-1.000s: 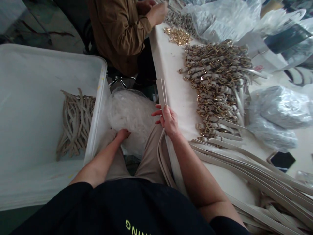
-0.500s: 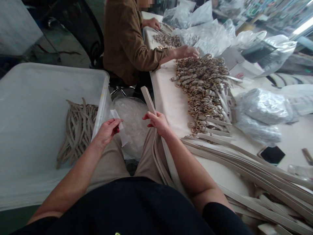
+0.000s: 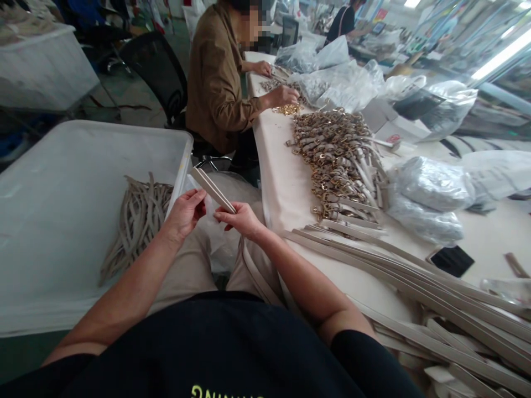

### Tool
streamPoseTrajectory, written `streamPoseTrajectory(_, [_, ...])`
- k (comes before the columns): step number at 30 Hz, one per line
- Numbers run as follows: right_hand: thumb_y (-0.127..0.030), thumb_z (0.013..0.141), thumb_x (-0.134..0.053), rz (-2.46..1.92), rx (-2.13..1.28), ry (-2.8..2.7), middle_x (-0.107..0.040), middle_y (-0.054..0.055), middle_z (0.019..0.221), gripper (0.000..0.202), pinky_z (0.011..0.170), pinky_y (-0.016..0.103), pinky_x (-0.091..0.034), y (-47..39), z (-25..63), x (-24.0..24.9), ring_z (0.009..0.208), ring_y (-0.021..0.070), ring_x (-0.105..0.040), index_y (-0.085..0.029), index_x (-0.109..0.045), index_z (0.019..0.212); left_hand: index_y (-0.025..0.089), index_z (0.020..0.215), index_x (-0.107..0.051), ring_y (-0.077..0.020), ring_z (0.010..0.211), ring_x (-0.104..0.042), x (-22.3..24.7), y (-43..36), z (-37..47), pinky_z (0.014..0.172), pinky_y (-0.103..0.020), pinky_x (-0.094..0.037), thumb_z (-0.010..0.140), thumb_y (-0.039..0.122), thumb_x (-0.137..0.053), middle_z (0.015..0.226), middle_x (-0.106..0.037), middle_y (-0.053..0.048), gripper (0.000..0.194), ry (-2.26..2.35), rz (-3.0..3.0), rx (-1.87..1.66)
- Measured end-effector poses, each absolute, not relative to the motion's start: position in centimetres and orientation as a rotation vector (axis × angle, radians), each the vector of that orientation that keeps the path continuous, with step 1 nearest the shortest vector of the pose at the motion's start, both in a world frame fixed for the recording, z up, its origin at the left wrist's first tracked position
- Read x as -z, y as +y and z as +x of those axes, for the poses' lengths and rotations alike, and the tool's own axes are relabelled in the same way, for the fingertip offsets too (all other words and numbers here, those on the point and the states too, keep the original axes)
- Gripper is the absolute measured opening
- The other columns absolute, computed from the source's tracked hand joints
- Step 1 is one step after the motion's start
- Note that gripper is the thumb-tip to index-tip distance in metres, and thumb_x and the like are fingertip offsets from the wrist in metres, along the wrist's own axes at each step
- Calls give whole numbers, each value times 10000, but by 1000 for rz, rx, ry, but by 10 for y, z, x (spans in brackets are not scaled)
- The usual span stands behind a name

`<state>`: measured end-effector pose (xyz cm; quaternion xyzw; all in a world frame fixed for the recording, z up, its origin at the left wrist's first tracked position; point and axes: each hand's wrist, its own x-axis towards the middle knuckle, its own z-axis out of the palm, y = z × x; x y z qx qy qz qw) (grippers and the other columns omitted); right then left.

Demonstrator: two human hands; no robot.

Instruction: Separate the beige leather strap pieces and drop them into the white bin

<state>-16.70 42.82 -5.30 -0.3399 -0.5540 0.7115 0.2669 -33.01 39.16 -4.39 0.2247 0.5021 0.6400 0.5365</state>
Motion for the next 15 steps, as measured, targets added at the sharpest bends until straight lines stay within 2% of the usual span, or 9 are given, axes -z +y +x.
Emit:
streamPoseTrajectory(3, [-381, 667, -830, -939, -1870, -1520, -639, -22, 643, 284, 442, 173, -480, 428, -169, 54, 583, 101, -585, -158, -686, 770, 177, 734, -601, -121, 536, -563, 50, 385, -326, 506, -228, -480, 651, 470, -875, 616, -608, 23, 410, 1161, 484, -1498])
streamPoseTrajectory(6, [-271, 764, -744, -1035, -1756, -1538, -613, -42, 618, 136, 438, 163, -473, 430, -171, 56, 539, 83, -558, -159, -668, 767, 170, 742, -643, -158, 575, -609, 61, 368, -319, 517, -256, -509, 601, 609, -873, 664, -663, -25, 516, 1123, 462, -1276])
streamPoseTrajectory(9, [-206, 804, -697, -1134, -1655, -1589, -596, -53, 604, 68, 438, 159, -474, 434, -171, 60, 523, 78, -551, -154, -658, 782, 153, 771, -704, -151, 595, -620, 69, 349, -312, 554, -246, -520, 512, 533, -948, 697, -690, -36, 521, 1130, 506, -1106])
streamPoseTrajectory(12, [-216, 828, -689, -1162, -1577, -1682, -601, -54, 614, 73, 442, 154, -468, 437, -169, 64, 520, 74, -546, -153, -660, 804, 136, 754, -735, -120, 595, -601, 72, 339, -307, 584, -217, -504, 501, 424, -975, 678, -685, -21, 452, 1202, 548, -1073])
streamPoseTrajectory(15, [-236, 848, -679, -1171, -1488, -1785, -604, -53, 630, 88, 467, 154, -462, 439, -167, 67, 517, 68, -533, -158, -664, 811, 142, 774, -763, -113, 601, -593, 71, 338, -305, 593, -210, -490, 485, 381, -978, 697, -694, -16, 433, 1233, 565, -1064])
